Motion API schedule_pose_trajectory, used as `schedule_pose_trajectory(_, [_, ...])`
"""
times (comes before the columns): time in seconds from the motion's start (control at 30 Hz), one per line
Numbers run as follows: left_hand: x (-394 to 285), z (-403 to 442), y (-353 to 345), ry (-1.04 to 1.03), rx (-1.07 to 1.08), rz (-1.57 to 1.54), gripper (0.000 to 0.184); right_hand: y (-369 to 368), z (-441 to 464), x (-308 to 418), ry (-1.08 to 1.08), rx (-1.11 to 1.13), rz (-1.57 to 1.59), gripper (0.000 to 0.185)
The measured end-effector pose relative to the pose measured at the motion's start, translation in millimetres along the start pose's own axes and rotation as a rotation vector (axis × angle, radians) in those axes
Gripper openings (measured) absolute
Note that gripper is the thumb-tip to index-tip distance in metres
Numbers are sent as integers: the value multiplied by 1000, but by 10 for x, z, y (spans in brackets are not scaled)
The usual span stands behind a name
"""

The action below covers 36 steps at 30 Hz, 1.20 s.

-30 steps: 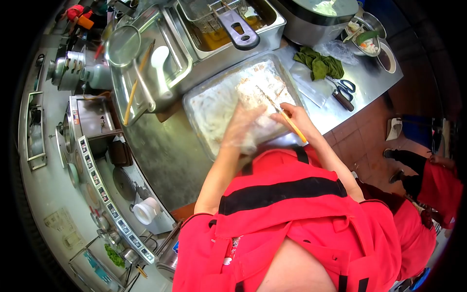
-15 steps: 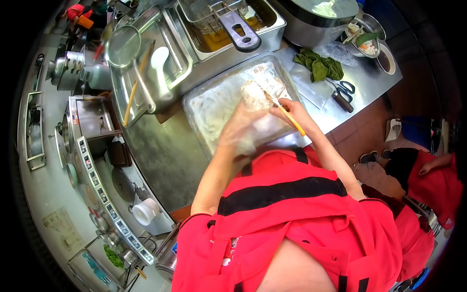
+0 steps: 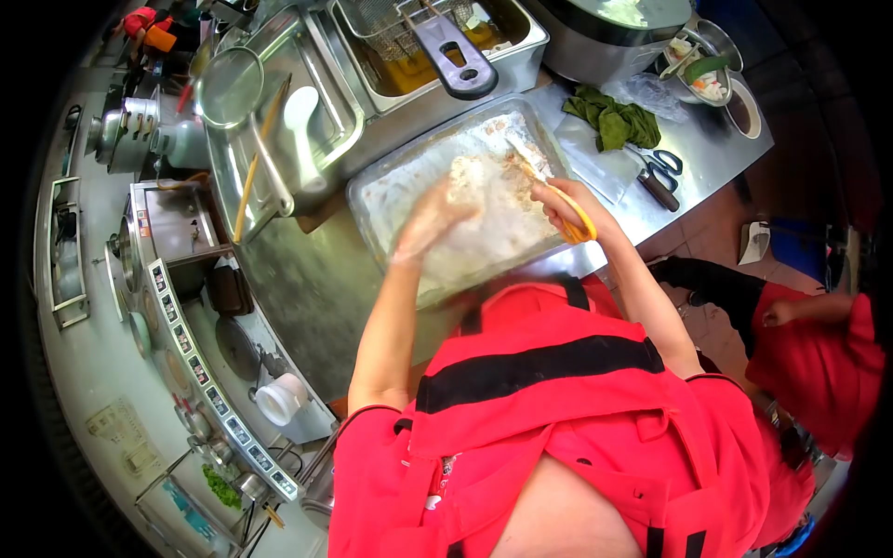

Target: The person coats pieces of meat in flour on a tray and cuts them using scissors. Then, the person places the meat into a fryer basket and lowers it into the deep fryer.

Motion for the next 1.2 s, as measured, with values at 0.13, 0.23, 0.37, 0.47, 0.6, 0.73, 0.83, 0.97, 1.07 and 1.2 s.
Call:
schedule_pose_trajectory(0.13, [127,142,173,120,39,617,73,41,-156,-59,59,22,116,55])
schedule_pose_trajectory(0.23, [432,287,6,100,-12,926,67,-21,-283,-105,15,88,227,53])
schedule_pose_trajectory(0.37, [517,429,-159,95,-19,953,50,-80,-414,-95,46,38,238,45])
schedule_pose_trajectory(0.47, [378,503,-207,116,12,953,51,-98,-415,-161,16,37,226,43])
schedule_pose_trajectory(0.6, [273,558,-224,237,101,930,61,-179,-407,-175,37,67,204,43])
schedule_pose_trajectory(0.73, [443,459,-78,121,-2,853,67,-152,-511,-46,70,78,131,43])
schedule_pose_trajectory(0.83, [400,231,54,32,-89,385,53,-92,-591,-155,76,50,102,39])
schedule_pose_trajectory(0.97, [201,45,42,68,-118,-18,52,-76,-582,-229,67,90,101,41])
schedule_pose_trajectory(1.07, [204,53,50,74,-175,289,58,-90,-582,-226,76,93,90,40])
schedule_pose_trajectory(1.2, [465,97,-98,41,-204,646,76,-125,-549,-232,59,106,50,39])
Point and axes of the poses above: each hand's wrist, its own z-axis towards the middle knuckle, its own y-axis out of the back of the hand, x = y × z, the point moved 7 cm from there along z, towards the middle knuckle, and after that the axes turned 8 degrees about -y, right-handed, at the moved point
